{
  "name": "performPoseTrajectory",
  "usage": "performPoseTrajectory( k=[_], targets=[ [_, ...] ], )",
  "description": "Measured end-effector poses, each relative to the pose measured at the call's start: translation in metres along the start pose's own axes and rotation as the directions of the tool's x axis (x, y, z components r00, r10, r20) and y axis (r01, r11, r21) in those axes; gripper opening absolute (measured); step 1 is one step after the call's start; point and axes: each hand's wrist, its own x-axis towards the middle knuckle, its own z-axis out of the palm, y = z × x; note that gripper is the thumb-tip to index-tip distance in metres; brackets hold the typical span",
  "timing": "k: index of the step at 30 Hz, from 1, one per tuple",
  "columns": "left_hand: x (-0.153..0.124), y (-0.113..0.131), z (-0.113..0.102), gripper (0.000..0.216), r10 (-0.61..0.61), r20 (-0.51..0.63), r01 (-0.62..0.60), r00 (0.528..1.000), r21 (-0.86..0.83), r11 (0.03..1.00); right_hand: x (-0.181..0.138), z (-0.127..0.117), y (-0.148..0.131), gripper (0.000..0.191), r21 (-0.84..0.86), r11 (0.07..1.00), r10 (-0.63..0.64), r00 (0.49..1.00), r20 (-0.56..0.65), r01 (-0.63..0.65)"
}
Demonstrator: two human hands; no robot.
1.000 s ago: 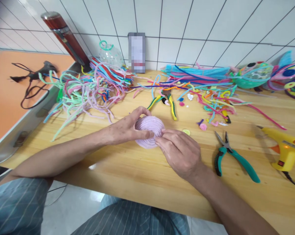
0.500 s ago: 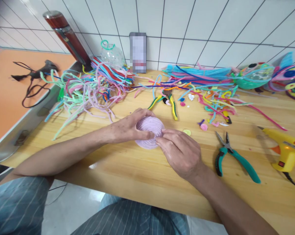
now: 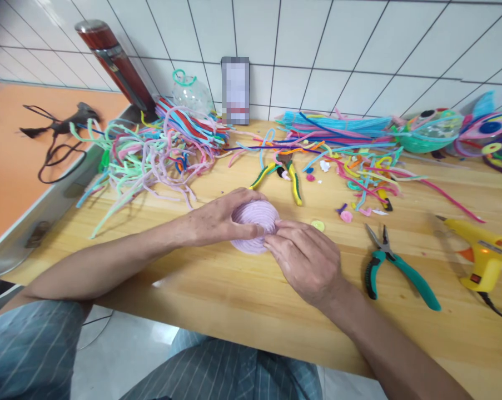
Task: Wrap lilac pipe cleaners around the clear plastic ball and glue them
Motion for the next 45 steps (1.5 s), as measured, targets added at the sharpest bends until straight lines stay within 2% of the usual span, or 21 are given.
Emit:
performPoseTrajectory(
  k=[5,8,11,15,25,32,35,39,45],
  targets=[
    [0.0,0.001,-0.002,0.065,-0.094,-0.016,0.095,0.995,0.024,0.995,-0.003,0.001,0.002,0.022,0.017,1.0,-0.005,1.0,-0.005,0.005],
    [0.0,0.0,-0.002,0.07,-0.12,0.023,0.12,0.993,-0.013,0.993,-0.003,0.0,0.002,0.022,0.024,1.0,-0.004,1.0,-0.001,0.004],
    [0.001,-0.001,-0.003,0.074,-0.083,0.034,0.083,0.996,-0.018,0.996,-0.002,-0.001,0.002,0.022,0.011,1.0,-0.004,1.0,0.007,0.004],
    [0.002,0.0,-0.002,0.063,-0.017,0.016,0.016,1.0,0.022,1.0,0.0,-0.003,0.003,0.021,-0.003,1.0,-0.005,1.0,0.01,0.005],
    [-0.002,-0.002,0.011,0.058,-0.037,-0.115,0.039,0.993,0.016,0.999,-0.003,-0.003,0.003,0.024,0.008,0.999,0.045,0.999,0.015,-0.045],
    [-0.004,0.003,0.004,0.066,-0.134,-0.015,0.134,0.991,-0.02,0.991,-0.001,-0.005,0.0,0.022,0.037,0.996,0.082,0.996,0.026,-0.083],
    [-0.003,0.002,0.001,0.068,-0.08,-0.012,0.08,0.997,-0.003,0.997,0.001,-0.006,0.0,0.02,0.043,0.995,0.087,0.996,0.026,-0.088],
    [-0.002,-0.001,0.002,0.058,-0.02,0.016,0.019,1.0,0.043,0.999,0.001,-0.005,0.0,0.02,0.057,0.996,0.072,0.997,0.037,-0.074],
    [-0.003,-0.002,0.009,0.058,-0.022,-0.092,0.023,0.996,0.013,1.0,-0.003,-0.005,0.003,0.024,0.059,0.994,0.085,0.996,0.033,-0.087]
  ],
)
